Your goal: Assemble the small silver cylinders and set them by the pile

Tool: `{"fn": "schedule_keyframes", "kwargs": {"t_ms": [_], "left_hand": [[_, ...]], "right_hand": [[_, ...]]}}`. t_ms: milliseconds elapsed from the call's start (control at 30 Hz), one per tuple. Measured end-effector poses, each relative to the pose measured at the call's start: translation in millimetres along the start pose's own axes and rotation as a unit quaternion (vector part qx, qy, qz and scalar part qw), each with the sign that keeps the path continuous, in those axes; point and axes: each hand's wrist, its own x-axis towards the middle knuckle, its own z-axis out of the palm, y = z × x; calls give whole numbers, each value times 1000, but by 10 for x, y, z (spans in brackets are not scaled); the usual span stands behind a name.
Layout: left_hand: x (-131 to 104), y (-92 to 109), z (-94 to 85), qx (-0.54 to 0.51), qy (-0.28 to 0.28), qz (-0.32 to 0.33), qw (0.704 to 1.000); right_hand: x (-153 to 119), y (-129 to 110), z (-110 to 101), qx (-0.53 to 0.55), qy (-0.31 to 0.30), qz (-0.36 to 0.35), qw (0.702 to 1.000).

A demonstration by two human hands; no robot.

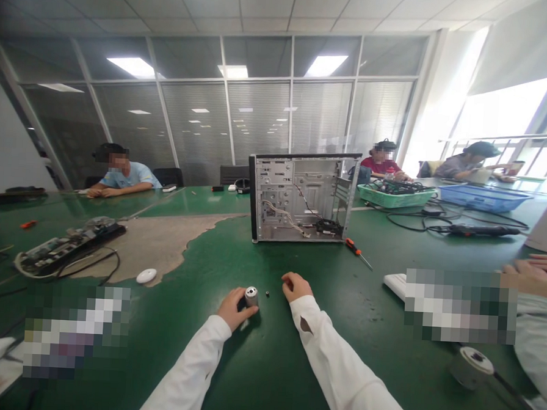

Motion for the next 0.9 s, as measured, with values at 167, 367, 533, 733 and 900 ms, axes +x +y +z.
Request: {"fn": "schedule_keyframes", "kwargs": {"t_ms": [167,367,533,733,900], "left_hand": [[19,6,-6,23,-12,-5,1000],[-2,9,-63,2,-66,36,997],[-17,19,-91,-65,-62,19,996],[15,22,-77,-70,-56,-12,996],[19,67,-98,-64,-46,-29,996]], "right_hand": [[-233,-469,66,129,-12,-146,981],[-369,-696,116,99,-34,-176,979],[-638,-476,-214,78,-39,-149,985],[-1496,270,-791,-4,89,-38,995],[-2201,1166,-1299,-165,208,130,955]]}}
